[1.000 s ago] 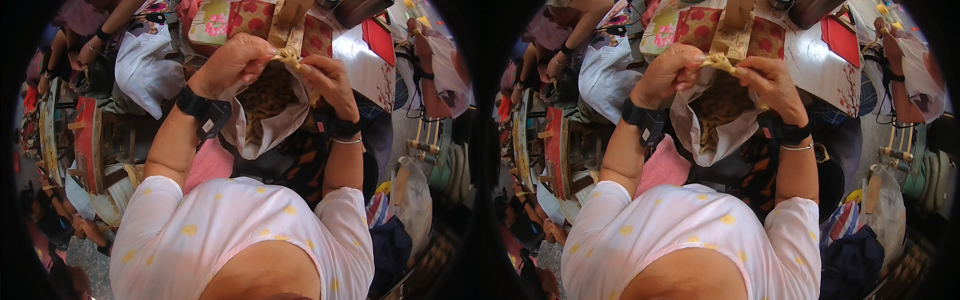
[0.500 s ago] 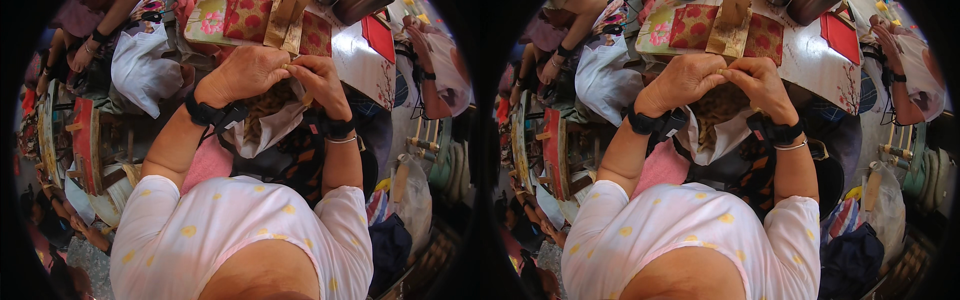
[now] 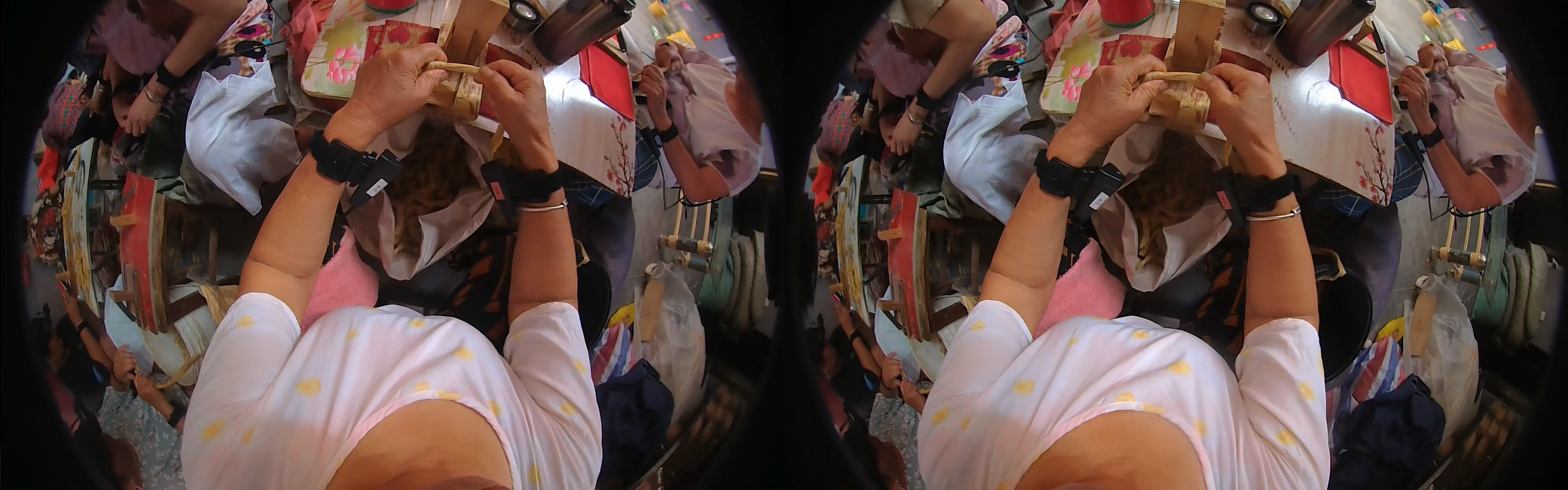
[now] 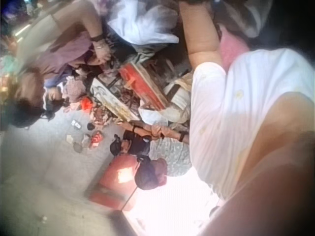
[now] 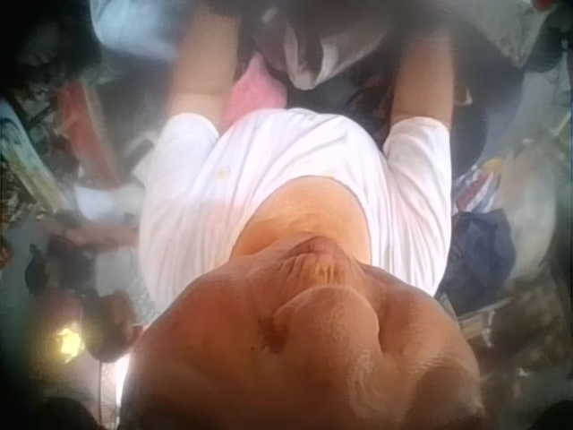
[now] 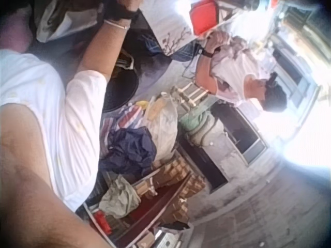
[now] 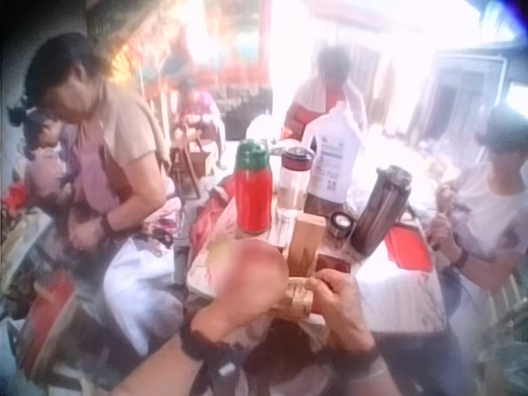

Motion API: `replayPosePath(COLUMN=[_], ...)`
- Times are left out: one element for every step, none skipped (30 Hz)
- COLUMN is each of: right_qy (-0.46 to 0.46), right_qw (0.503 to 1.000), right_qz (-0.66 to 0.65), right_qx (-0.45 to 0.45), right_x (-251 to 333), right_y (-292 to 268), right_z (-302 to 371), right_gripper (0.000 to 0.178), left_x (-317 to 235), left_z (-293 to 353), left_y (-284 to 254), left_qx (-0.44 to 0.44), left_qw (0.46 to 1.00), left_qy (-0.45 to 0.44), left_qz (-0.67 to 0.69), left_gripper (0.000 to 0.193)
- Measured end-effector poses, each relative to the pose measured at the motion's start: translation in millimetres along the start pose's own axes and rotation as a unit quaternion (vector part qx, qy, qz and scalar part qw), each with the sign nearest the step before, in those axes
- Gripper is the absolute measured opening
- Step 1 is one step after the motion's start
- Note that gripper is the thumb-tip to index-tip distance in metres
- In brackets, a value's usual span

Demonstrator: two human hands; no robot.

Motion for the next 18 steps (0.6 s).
replayPosePath(right_qy=[-0.001, 0.003, 0.008, -0.003, -0.002, -0.031, -0.06, -0.059, -0.005, 0.049, 0.048, 0.146, 0.237, 0.239, 0.264, 0.288, 0.289, 0.264], right_qw=[1.0, 0.999, 0.997, 0.991, 0.991, 0.967, 0.927, 0.927, 0.979, 0.998, 0.998, 0.966, 0.867, 0.865, 0.823, 0.774, 0.772, 0.814], right_qz=[0.0, 0.04, 0.08, 0.131, 0.132, 0.25, 0.365, 0.365, 0.198, 0.024, 0.025, -0.189, -0.391, -0.392, -0.457, -0.519, -0.52, -0.457], right_qx=[0.0, -0.004, -0.009, 0.002, 0.002, -0.028, -0.056, -0.056, -0.039, -0.02, -0.019, 0.094, 0.2, 0.201, 0.21, 0.219, 0.223, 0.242], right_x=[-1.4, -3.9, -6.5, -3.7, -7.0, -1.9, 5.0, 5.1, 1.7, -3.6, -1.3, -14.2, -10.6, -2.5, 14.3, 25.1, 23.7, 18.8], right_y=[2.2, 3.4, 3.0, 1.9, -0.5, -5.5, -7.9, -7.9, -7.8, -2.3, 0.8, 32.7, 68.0, 76.0, 90.5, 101.3, 104.1, 103.4], right_z=[-2.1, -4.4, -5.2, -6.5, -4.5, -1.2, 2.2, 5.5, 10.6, 16.9, 22.9, 36.0, 57.5, 66.0, 75.7, 82.2, 83.8, 82.0], right_gripper=[0.02, 0.021, 0.022, 0.022, 0.022, 0.023, 0.024, 0.024, 0.025, 0.026, 0.026, 0.026, 0.026, 0.026, 0.025, 0.025, 0.025, 0.024], left_x=[2.3, 3.9, 5.2, 6.6, 5.9, 6.8, 6.7, 3.0, -9.6, -19.5, -24.8, -33.8, -44.0, -41.2, -39.2, -23.5, -11.1, -8.7], left_z=[-0.6, -0.7, -0.1, 1.3, 4.2, 8.2, 13.0, 18.8, 24.6, 30.5, 34.8, 38.1, 42.1, 47.3, 49.7, 55.9, 61.2, 56.6], left_y=[-2.8, -2.3, -0.9, 0.0, -0.8, -2.6, -5.4, -10.3, -14.5, -14.8, -11.8, -6.5, -2.1, 5.8, 8.7, 13.3, 18.7, 11.3], left_qx=[-0.023, -0.023, -0.014, -0.006, -0.005, -0.002, 0.002, 0.002, 0.025, 0.047, 0.046, 0.04, 0.036, 0.058, 0.056, 0.022, -0.014, -0.085], left_qw=[1.0, 1.0, 0.999, 0.998, 0.998, 0.994, 0.99, 0.99, 0.989, 0.987, 0.987, 0.997, 0.999, 0.976, 0.976, 0.932, 0.865, 0.819], left_qy=[-0.003, -0.002, -0.013, -0.023, -0.023, -0.036, -0.049, -0.049, -0.037, -0.025, -0.026, -0.022, -0.02, -0.101, -0.104, -0.163, -0.216, -0.198], left_qz=[-0.007, -0.007, -0.035, -0.063, -0.062, -0.099, -0.136, -0.136, -0.144, -0.154, -0.154, -0.059, 0.036, 0.187, 0.184, 0.322, 0.453, 0.532], left_gripper=[0.015, 0.015, 0.017, 0.019, 0.019, 0.022, 0.024, 0.024, 0.025, 0.026, 0.026, 0.028, 0.03, 0.036, 0.036, 0.037, 0.038, 0.035])
Point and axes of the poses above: each hand's wrist, its own z-axis away from the middle knuckle, its own y-axis out of the palm, x = y × z, the point moved 10 cm from there along -z, towards the middle knuckle, and after that the axes turned 6 degrees about z, right-handed, at the moved point
